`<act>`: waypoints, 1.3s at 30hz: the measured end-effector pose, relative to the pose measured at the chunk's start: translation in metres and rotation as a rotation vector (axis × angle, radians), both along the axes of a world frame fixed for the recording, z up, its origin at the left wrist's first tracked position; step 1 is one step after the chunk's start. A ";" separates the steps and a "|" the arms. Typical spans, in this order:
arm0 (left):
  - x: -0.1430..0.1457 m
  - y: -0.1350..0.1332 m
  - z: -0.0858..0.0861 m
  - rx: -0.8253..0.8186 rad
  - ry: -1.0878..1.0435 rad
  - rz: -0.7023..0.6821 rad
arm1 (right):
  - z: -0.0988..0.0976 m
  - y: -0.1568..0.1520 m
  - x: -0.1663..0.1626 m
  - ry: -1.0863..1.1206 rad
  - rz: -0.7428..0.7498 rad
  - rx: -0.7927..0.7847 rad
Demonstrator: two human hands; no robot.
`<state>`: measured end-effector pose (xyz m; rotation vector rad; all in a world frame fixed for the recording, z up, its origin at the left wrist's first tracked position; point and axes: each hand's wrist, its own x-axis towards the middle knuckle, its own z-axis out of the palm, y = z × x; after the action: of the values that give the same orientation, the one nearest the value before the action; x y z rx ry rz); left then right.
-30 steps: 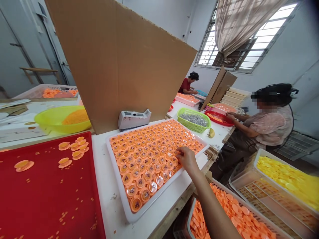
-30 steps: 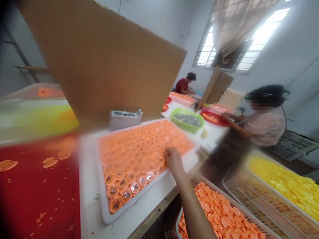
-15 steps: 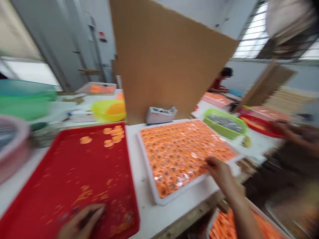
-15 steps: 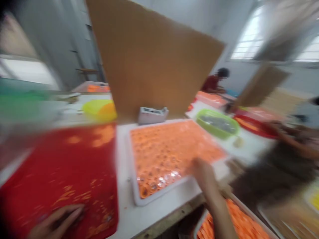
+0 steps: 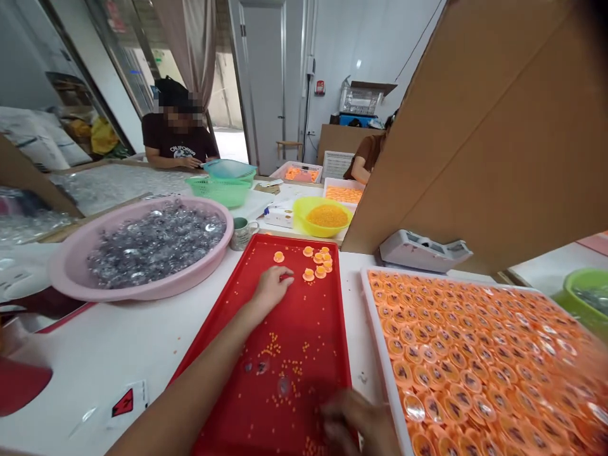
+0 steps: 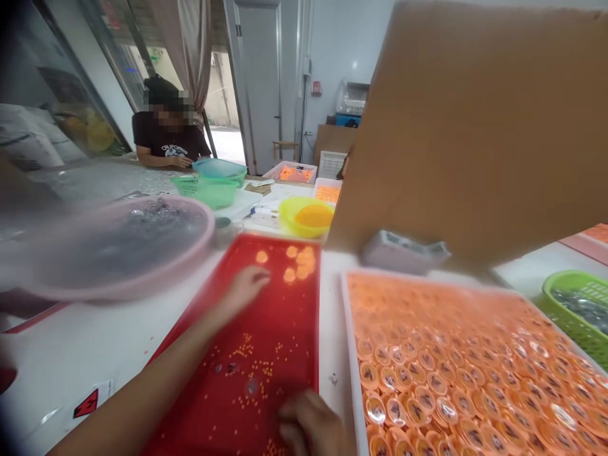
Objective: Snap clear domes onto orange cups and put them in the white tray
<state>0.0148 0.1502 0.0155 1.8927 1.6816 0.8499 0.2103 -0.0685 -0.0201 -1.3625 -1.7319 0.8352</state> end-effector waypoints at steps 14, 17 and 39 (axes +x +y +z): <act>-0.017 0.125 -0.058 0.119 0.278 -0.098 | -0.012 0.349 -0.006 -0.501 -0.400 0.183; -0.012 0.135 -0.061 0.087 0.266 -0.189 | -0.023 0.357 -0.007 -0.554 -0.345 0.181; -0.001 0.036 -0.069 0.040 0.255 -0.389 | -0.040 0.247 -0.037 -0.571 -0.287 0.141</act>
<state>0.0140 0.1865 -0.0533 2.3320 1.3618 0.5074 0.1732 0.1788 -0.0602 -1.8111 -1.8947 0.1619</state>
